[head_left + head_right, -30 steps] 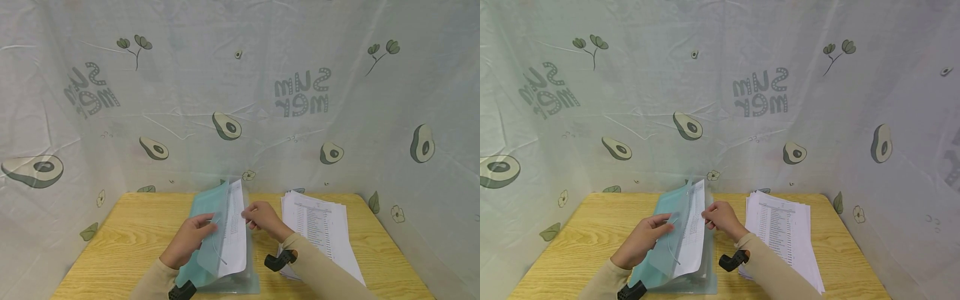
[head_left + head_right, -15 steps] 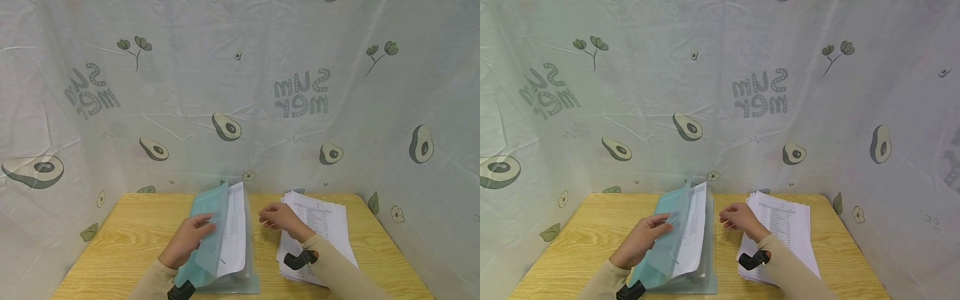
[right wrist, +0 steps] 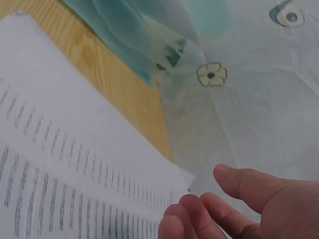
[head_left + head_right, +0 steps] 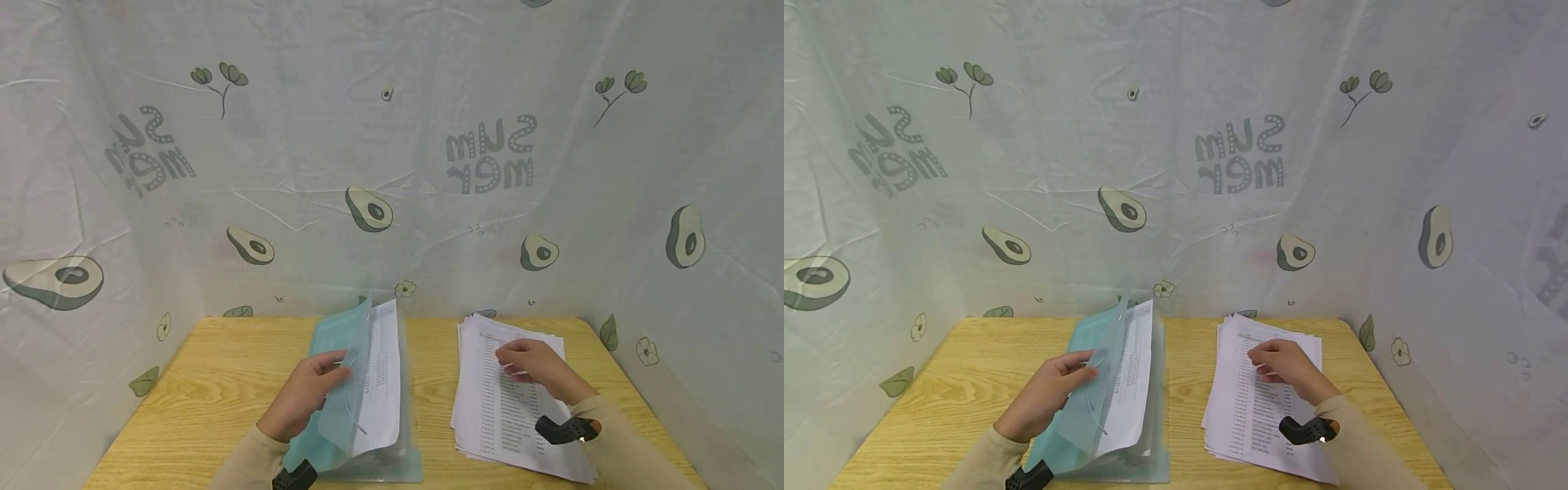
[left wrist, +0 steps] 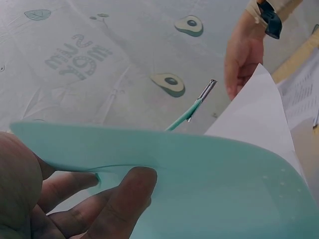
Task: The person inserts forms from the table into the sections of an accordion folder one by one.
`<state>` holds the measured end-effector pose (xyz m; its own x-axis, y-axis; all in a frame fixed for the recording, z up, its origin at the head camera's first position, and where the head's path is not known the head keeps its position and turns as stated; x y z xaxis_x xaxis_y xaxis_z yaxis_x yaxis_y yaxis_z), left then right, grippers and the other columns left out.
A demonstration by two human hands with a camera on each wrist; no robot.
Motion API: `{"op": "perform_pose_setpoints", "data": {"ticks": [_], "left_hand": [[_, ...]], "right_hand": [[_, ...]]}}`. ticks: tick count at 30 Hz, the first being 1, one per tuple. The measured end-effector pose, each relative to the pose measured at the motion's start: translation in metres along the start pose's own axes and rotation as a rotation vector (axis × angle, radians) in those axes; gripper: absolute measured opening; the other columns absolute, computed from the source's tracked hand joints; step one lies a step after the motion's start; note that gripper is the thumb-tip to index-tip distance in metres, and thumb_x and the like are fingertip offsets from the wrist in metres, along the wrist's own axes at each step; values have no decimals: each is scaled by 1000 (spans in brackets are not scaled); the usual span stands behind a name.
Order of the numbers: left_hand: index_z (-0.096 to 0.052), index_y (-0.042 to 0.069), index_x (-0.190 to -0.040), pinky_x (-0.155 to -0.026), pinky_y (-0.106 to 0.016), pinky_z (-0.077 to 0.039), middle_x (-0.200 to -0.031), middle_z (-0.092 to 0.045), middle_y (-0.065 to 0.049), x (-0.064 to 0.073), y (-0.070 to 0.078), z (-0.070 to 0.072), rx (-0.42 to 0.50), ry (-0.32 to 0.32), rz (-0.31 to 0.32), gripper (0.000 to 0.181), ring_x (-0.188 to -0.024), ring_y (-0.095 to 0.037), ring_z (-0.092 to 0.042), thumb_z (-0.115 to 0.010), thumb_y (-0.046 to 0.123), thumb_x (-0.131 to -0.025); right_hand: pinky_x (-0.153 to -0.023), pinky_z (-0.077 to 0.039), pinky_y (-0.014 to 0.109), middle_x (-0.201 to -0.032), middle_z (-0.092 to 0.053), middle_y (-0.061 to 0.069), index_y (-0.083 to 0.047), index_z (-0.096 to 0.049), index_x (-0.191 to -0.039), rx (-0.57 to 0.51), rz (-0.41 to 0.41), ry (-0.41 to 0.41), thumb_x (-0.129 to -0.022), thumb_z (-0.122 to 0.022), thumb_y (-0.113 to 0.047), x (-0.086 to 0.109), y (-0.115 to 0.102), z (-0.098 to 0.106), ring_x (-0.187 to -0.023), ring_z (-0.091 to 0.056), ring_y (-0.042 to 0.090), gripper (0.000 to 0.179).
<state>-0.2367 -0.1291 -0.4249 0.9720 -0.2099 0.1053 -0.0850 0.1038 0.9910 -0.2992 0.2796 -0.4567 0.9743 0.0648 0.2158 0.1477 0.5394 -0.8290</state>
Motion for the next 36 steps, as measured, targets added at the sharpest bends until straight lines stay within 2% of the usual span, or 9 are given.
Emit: {"op": "perform_pose_setpoints", "data": {"ticks": [9,17,24,26,31,36], "left_hand": [[-53,-4,-147,-70,-31,-57,-127,-68,-21,1,1,0,9,-5,-6,50,-95,-18,-68,-64,17,-103],[-53,-4,-146,-71,-31,-57,-126,-69,-20,2,1,0,9,-8,-5,50,-95,-17,-68,-64,16,-102],[-52,-5,-147,-73,-32,-58,-127,-68,-21,3,2,0,10,-12,-7,51,-97,-19,-69,-63,16,-102],[-52,-5,-147,-69,-30,-56,-127,-69,-21,3,2,0,4,-8,-6,51,-94,-17,-68,-64,16,-102],[-53,-4,-147,-54,-22,-43,-125,-70,-19,3,2,1,-8,2,-1,52,-83,-13,-64,-65,16,-101],[-53,-5,-147,-51,-21,-38,-124,-70,-19,2,1,0,-6,1,-2,52,-76,-10,-60,-65,16,-101]], "right_hand": [[-83,-59,39,-116,-68,19,9,-62,-126,69,-74,31,-102,-64,-28,3,36,38,-98,-66,24,44],[-75,-58,35,-103,-68,14,13,-63,-117,145,-127,64,-98,-68,-25,1,68,55,-90,-63,23,42],[-67,-49,33,-92,-62,11,14,-66,-111,205,-142,82,-95,-69,-25,5,82,64,-82,-57,23,42],[-65,-47,32,-88,-61,8,13,-67,-108,210,-152,94,-94,-69,-23,5,85,66,-78,-56,21,38],[-63,-43,32,-78,-58,6,9,-67,-97,197,-203,120,-95,-68,-20,5,95,68,-70,-55,20,29],[-64,-40,32,-72,-55,5,0,-64,-84,206,-264,128,-94,-69,-21,6,104,67,-69,-53,19,24]]}}
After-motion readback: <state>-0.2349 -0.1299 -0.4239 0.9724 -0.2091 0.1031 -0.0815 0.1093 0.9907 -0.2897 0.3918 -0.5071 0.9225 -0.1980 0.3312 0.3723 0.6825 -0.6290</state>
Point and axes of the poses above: each hand's wrist, its own x-axis away from the middle knuckle, its own z-axis out of the back of the hand, y = z × x, the point moved 7 cm from there along -x, towards the middle knuckle
